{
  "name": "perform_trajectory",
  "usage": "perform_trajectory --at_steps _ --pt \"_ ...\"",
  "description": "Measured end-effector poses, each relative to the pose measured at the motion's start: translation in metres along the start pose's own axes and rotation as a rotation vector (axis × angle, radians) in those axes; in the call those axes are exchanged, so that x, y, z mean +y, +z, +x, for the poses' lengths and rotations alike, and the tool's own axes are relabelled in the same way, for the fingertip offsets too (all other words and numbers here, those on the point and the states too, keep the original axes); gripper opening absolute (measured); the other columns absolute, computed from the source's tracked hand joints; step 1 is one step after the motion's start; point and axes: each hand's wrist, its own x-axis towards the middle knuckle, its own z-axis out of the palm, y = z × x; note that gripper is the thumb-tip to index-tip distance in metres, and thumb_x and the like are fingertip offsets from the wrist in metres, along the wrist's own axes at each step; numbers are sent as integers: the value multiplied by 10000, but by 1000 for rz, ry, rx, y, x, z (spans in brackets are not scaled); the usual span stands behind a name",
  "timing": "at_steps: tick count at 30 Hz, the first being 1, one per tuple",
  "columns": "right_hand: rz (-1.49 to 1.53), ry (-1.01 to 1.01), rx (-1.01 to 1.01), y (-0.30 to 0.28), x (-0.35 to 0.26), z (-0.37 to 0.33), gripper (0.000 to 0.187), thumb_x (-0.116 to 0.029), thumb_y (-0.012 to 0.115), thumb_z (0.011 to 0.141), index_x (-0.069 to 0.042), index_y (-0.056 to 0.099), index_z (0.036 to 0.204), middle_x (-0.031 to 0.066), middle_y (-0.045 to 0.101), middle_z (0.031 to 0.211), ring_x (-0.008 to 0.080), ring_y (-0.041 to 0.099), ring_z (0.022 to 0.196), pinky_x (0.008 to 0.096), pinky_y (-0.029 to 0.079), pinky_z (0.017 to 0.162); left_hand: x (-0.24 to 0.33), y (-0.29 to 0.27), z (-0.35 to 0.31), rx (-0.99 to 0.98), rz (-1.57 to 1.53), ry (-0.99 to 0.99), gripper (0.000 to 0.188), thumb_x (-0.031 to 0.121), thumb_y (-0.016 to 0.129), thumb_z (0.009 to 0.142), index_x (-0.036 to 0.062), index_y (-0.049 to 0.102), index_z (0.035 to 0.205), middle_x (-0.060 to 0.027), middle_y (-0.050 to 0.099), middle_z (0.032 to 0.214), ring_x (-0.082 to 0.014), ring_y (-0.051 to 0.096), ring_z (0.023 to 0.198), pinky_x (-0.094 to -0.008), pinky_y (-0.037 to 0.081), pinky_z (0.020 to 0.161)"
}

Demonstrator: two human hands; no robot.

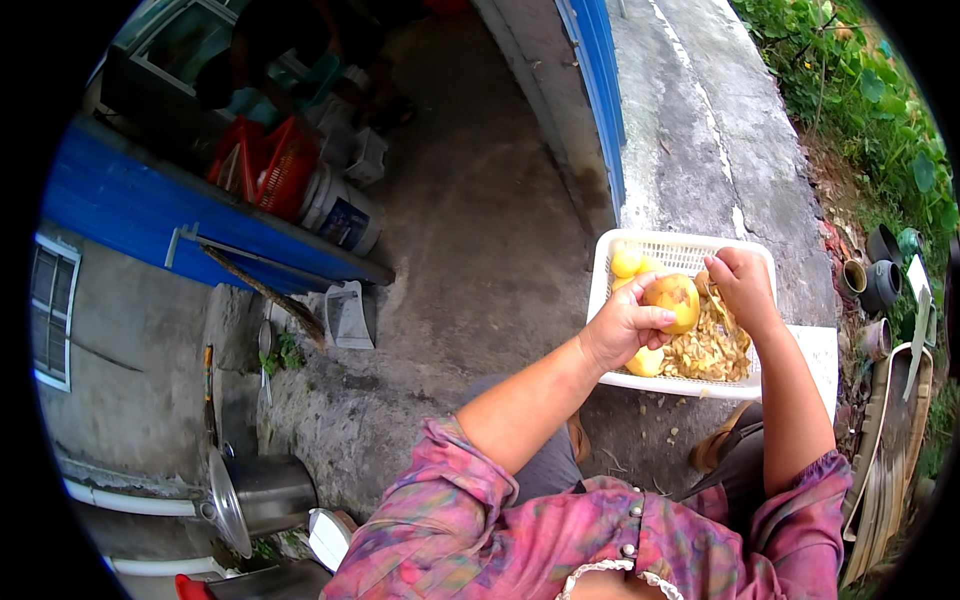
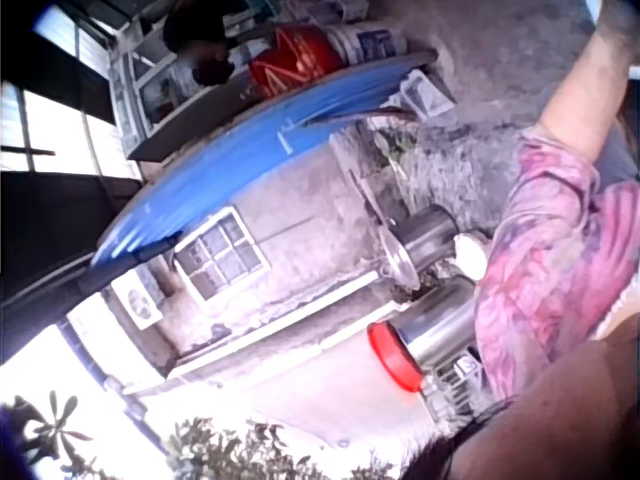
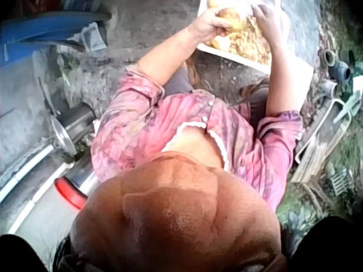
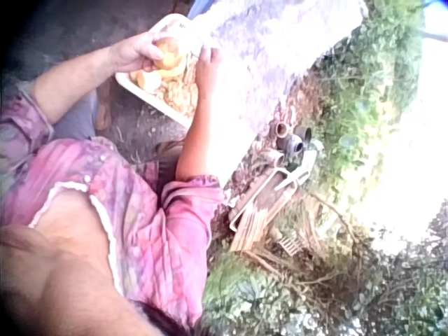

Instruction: The person sits on a low stool outdoors and peels potatoes using a peeler. They hold the potatoes in their left hand and remove the skin with the peeler in their right hand, placing the peeled potatoes and skins into a white plastic basket on their lap.

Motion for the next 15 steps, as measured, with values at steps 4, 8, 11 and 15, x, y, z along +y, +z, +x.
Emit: perform_trajectory --at_steps 4,8,11,15 --pt "7 4 -6 -1 -2 -1 287 -224 611 867 40 589 756 177 568 629 259 544 569 382 424 568 -1 -2 -2 -10 15 7 623 62 693 753 62 424 1315 -49 597 1000 -99 568 747 -199 435 542" --pt "30 -7 10 -1 -2 -1 280 -224 614 867 35 593 764 175 574 639 258 547 578 380 427 577 0 -1 -1 38 33 28 598 72 688 758 43 441 1302 -65 608 1041 -121 607 811 -217 494 592" --pt "15 20 2 -3 -8 -4 279 -222 613 867 35 591 762 173 574 641 255 544 582 376 425 578 0 7 -2 74 20 51 515 93 674 780 36 464 1247 -81 612 1028 -146 640 816 -239 535 598" --pt "-18 17 -2 -3 -3 -3 278 -220 613 867 35 588 759 170 573 638 256 536 576 378 421 574 2 6 -3 42 26 31 485 105 664 798 26 467 1234 -94 614 1019 -182 661 849 -277 572 627"
